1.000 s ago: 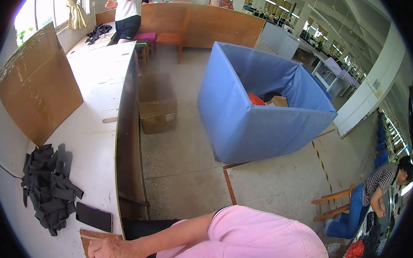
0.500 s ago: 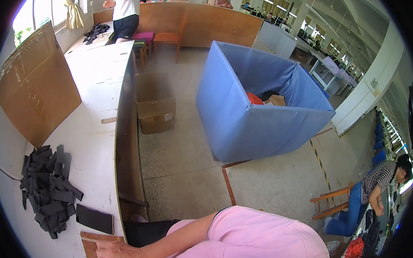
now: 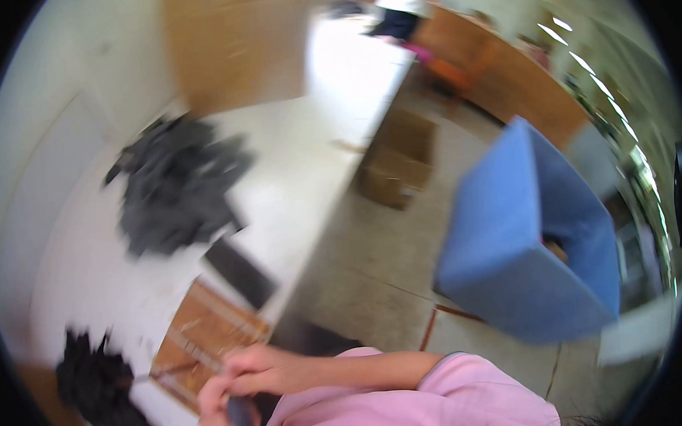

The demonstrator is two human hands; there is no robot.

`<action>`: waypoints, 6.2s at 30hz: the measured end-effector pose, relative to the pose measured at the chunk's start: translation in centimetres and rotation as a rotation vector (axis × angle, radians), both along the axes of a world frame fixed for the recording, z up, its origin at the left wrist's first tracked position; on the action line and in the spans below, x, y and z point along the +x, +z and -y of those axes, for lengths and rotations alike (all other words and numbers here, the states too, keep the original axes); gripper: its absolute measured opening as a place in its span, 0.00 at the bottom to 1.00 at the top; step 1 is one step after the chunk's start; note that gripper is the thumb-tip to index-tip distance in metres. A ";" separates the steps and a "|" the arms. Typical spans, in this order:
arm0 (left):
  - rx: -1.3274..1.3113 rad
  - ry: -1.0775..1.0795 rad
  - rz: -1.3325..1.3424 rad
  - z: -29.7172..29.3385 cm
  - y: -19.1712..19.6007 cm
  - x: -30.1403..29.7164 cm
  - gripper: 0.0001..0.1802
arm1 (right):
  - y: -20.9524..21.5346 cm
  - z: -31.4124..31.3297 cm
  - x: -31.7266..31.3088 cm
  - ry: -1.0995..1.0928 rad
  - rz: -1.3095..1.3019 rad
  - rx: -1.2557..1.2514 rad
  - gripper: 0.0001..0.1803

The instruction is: The recorder is folding small pieces of black material, likely rubber or fabric, at a workbench.

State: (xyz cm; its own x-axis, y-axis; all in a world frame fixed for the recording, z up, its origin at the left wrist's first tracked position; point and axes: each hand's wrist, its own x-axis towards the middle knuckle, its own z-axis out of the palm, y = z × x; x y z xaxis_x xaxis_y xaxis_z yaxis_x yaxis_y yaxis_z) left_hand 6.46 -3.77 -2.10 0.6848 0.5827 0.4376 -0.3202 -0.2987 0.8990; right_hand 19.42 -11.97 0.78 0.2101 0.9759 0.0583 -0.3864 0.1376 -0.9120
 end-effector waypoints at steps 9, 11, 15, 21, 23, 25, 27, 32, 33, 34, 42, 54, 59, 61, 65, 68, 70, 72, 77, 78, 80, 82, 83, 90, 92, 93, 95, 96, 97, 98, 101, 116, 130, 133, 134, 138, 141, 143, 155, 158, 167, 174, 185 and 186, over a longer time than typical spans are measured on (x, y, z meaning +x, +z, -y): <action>-1.466 -0.290 0.076 -3.8 -0.1 -3.0 0.18 | -2.9 -3.2 -1.9 0.234 -0.474 -0.321 0.09; -1.416 -0.259 0.183 -4.4 1.5 -3.2 0.17 | -0.8 -4.7 -1.7 0.280 -0.442 -0.301 0.08; -1.384 -0.271 0.441 -6.6 5.9 -3.6 0.13 | 4.9 -9.4 -1.0 0.235 -0.045 -0.131 0.07; -1.424 -0.217 0.516 -9.5 5.7 -2.9 0.10 | 3.7 -13.3 -0.4 0.260 -0.057 -0.201 0.09; -1.459 -0.165 0.447 -9.7 3.2 -2.6 0.10 | -0.1 -12.8 -0.4 0.331 -0.193 -0.209 0.10; -1.440 -0.159 0.447 -9.0 3.7 -2.7 0.10 | 0.1 -12.5 -0.9 0.271 -0.160 -0.216 0.10; -1.619 -0.116 0.419 -9.4 4.3 -2.7 0.08 | 0.6 -13.3 -0.7 0.258 -0.093 -0.238 0.10; -1.887 -0.393 0.882 -9.8 6.0 -2.9 0.10 | 3.7 -14.6 -0.9 0.349 0.019 -0.210 0.12; -1.892 -0.371 0.898 -9.7 6.1 -2.7 0.11 | 3.7 -14.5 -0.7 0.348 0.043 -0.208 0.12; -1.879 -0.335 0.849 -9.8 4.5 -2.6 0.10 | 2.4 -14.2 -0.6 0.345 0.047 -0.200 0.12; -0.329 0.488 -0.225 -8.2 3.0 -3.2 0.15 | -1.5 -12.8 0.1 0.372 0.167 -0.255 0.10; -0.613 0.274 0.433 -7.8 6.5 -3.2 0.06 | 5.2 -12.3 -1.5 -0.074 1.484 0.338 0.15; -0.465 0.225 0.288 -8.2 3.9 -2.8 0.07 | 0.4 -11.7 -1.0 -0.055 1.463 0.261 0.13; -0.735 0.123 0.291 -7.8 5.1 -1.8 0.08 | -0.1 -11.5 -0.9 -0.069 1.357 0.239 0.10; -0.384 0.055 -0.020 -9.6 6.5 -2.0 0.05 | 1.9 -11.7 -0.5 -0.009 1.237 0.285 0.07; -0.236 0.037 -0.226 -9.4 6.5 -1.2 0.04 | -2.5 -10.9 -0.7 -0.037 1.116 0.291 0.07; -0.048 0.111 -0.392 -9.5 6.0 -1.5 0.05 | -3.4 -11.0 -0.9 -0.002 1.086 0.202 0.09; -0.043 0.206 -0.352 -8.7 6.5 -1.1 0.05 | -2.9 -11.3 -0.7 0.016 1.100 0.177 0.09; -0.364 0.259 -0.032 -7.9 6.7 -1.6 0.07 | 0.8 -11.5 -0.8 0.175 1.151 0.037 0.10; -0.342 0.231 0.064 -8.2 6.2 -1.6 0.07 | 0.9 -11.6 -0.8 0.073 1.196 0.097 0.10; -0.322 0.201 0.161 -8.5 6.1 -1.8 0.07 | 1.8 -11.7 -0.9 -0.029 1.239 0.156 0.10; -0.688 0.166 0.563 -8.6 6.4 -2.1 0.08 | 2.9 -11.8 -0.9 -0.030 1.380 0.173 0.12; -0.693 0.162 0.559 -8.8 5.9 -2.3 0.08 | 2.2 -11.9 -1.1 -0.032 1.379 0.166 0.12; -0.563 0.176 0.394 -8.6 5.6 -2.4 0.10 | -1.6 -11.2 -1.8 -0.139 1.308 0.199 0.13; -0.601 0.201 0.348 -8.7 6.5 -2.0 0.11 | -1.5 -10.6 -2.0 -0.167 1.307 0.191 0.12; -0.598 0.216 0.353 -9.0 6.4 -2.2 0.11 | -0.9 -10.1 -2.4 -0.190 1.172 0.117 0.11; -0.330 0.161 0.117 -9.7 5.9 -2.9 0.08 | 0.0 -9.7 -3.0 -0.191 1.036 0.051 0.09; -0.335 0.179 0.119 -9.7 6.0 -3.1 0.08 | 0.4 -9.5 -3.2 -0.261 0.939 0.124 0.08; -0.341 0.187 0.100 -9.7 6.1 -3.1 0.07 | 0.7 -9.4 -3.4 -0.326 0.838 0.193 0.06; -0.347 0.196 0.080 -9.6 6.1 -3.0 0.06 | 1.0 -9.8 -3.2 -0.307 0.954 0.236 0.04; -0.281 0.190 0.073 -9.5 6.0 -2.6 0.05 | -2.1 -9.6 -2.8 -0.231 1.007 0.191 0.02; -0.301 0.502 0.032 -9.9 1.3 -2.8 0.11 | -0.7 -10.1 -3.0 -0.324 1.074 0.288 0.07; -0.654 0.725 -0.213 -20.4 -2.9 -8.5 0.09 | -0.6 -8.9 -1.5 -0.319 0.541 -0.175 0.09; -1.238 0.314 0.246 -13.1 1.0 -8.3 0.06 | -2.7 -6.5 -4.7 0.078 0.228 -0.293 0.09; -1.234 0.251 0.227 -11.1 0.0 -9.1 0.08 | -2.9 -6.7 -5.7 0.140 0.068 -0.320 0.11; -1.178 0.310 -0.030 -4.4 -1.0 -9.4 0.05 | -3.4 -7.9 -7.6 0.125 0.004 -0.229 0.14; -1.085 0.350 -0.138 -1.9 -2.0 -9.3 0.04 | -2.8 -7.9 -7.6 0.032 0.254 -0.203 0.13; -1.093 0.384 -0.134 -1.1 -2.3 -9.2 0.03 | -2.4 -7.3 -7.5 -0.005 0.013 -0.441 0.11; -0.561 0.636 -0.198 0.0 0.3 -7.1 0.07 | -4.2 -6.1 -6.7 -0.355 0.922 -0.043 0.10; -0.717 0.478 -0.189 -0.2 1.7 -6.7 0.09 | -4.4 -6.2 -6.4 -0.396 1.047 0.070 0.10; -1.055 0.346 -0.203 -1.5 0.9 -6.5 0.07 | -6.1 -6.2 -5.4 -0.468 1.326 0.351 0.11; -1.074 0.331 -0.171 -1.2 0.9 -6.5 0.04 | -6.0 -6.0 -5.0 -0.472 1.457 0.392 0.08; -1.330 0.335 -0.123 -1.8 0.3 -6.1 0.03 | -5.9 -5.9 -4.4 -0.418 1.619 0.477 0.06; -1.320 0.347 -0.119 -1.8 0.1 -6.1 0.03 | -5.8 -6.1 -4.5 -0.398 1.618 0.505 0.07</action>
